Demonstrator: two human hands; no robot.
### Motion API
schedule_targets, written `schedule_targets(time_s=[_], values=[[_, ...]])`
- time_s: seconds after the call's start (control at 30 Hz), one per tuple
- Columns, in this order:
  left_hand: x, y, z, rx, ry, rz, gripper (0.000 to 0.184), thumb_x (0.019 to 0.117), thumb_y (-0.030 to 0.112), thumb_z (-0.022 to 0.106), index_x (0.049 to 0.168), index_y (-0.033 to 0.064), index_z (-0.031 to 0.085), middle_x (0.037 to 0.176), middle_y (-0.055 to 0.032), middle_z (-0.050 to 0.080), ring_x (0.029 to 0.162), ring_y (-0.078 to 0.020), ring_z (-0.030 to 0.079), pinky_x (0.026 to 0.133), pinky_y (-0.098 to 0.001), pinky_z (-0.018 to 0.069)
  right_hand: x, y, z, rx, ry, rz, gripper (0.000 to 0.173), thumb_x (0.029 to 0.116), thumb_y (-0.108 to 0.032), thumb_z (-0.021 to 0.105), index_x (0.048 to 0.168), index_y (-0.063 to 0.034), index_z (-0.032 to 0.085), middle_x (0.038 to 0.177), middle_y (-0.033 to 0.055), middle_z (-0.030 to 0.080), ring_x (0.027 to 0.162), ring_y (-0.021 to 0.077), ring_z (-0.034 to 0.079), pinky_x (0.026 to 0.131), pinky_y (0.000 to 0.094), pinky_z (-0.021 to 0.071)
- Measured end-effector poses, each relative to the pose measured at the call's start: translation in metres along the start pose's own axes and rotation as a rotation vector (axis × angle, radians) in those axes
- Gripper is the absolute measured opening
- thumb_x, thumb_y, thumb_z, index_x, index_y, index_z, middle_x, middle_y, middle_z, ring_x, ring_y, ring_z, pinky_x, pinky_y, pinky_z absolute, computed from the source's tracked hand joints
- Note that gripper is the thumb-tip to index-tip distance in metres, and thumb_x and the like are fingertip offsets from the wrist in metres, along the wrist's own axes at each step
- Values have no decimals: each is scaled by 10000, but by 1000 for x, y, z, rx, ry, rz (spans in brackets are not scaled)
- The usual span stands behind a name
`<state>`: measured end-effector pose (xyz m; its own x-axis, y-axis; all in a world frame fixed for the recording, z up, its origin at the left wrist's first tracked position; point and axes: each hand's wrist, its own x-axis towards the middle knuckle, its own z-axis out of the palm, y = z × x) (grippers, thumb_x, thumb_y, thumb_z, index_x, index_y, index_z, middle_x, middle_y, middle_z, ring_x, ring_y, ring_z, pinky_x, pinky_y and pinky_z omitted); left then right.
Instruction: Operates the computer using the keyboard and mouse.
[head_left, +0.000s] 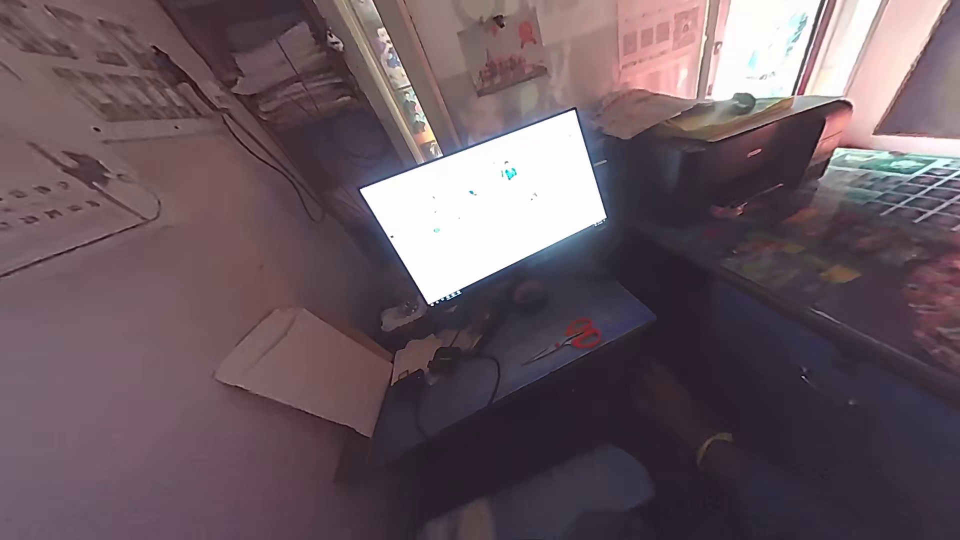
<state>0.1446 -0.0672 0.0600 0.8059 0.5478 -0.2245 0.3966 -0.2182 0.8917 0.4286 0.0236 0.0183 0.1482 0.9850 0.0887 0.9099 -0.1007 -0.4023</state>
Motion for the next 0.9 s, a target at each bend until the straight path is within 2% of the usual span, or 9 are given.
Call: schedule_targets(time_s=[0.07,0.13,0.2,0.23,0.3,0.4,0.57,0.7,0.9], values=[[9,12,-14,104,248,-16,355,1081,246,491,1259,6,683,1220,-162,712,1118,-240,688,1027,-435,523,2,-2,-1,-17,-7,-14,548,1007,-382,556,1465,-81,555,1562,218,443,1446,376,435,1181,503,388],[34,2,-31,381,403,-110,380,1069,274,487,1331,61,663,1370,-136,650,1279,-253,615,1115,-429,465,5,-2,-2,-33,3,-24,530,1009,-369,539,1455,-83,565,1554,218,453,1442,371,441,1178,501,391],[54,-16,-46,600,495,-77,383,1046,292,524,1357,120,665,1525,-98,534,1450,-267,456,1220,-454,328,7,-3,-2,-36,22,-34,504,1009,-360,544,1426,-82,591,1539,225,468,1433,381,452,1172,508,399],[62,-31,-49,683,546,-25,385,1035,319,542,1359,156,671,1543,-81,518,1477,-277,418,1239,-493,284,6,-3,-2,-42,21,-29,508,1013,-371,540,1432,-89,588,1534,228,474,1427,390,457,1163,522,408],[77,-63,-49,811,649,83,396,1023,375,542,1364,217,670,1543,-57,522,1476,-284,419,1233,-563,270,4,-2,-1,-75,1,11,532,1019,-415,517,1459,-121,563,1504,230,496,1394,399,487,1115,543,451],[79,-80,-40,884,660,83,436,1051,401,476,1420,222,623,1576,-34,487,1501,-268,383,1242,-566,239,3,4,5,-99,-6,-4,561,1015,-422,502,1491,-127,532,1516,224,487,1412,389,467,1142,518,425],[59,-75,-37,900,676,148,346,995,336,610,1317,252,707,1509,-93,555,1431,-302,483,1195,-557,350,-1,3,6,-44,15,-47,560,1003,-396,531,1489,-118,533,1585,170,431,1460,356,419,1186,489,382],[51,-81,-35,928,627,106,391,1010,373,565,1374,272,666,1522,-84,544,1446,-283,465,1219,-537,313,1,3,6,11,14,-39,564,996,-399,556,1500,-150,525,1590,155,426,1472,344,403,1187,487,382],[52,-82,-32,925,662,93,467,998,391,571,1423,205,621,1538,-115,520,1443,-297,469,1190,-543,359,3,5,7,17,30,-36,558,996,-411,549,1500,-172,530,1584,142,438,1468,332,412,1181,482,392]])
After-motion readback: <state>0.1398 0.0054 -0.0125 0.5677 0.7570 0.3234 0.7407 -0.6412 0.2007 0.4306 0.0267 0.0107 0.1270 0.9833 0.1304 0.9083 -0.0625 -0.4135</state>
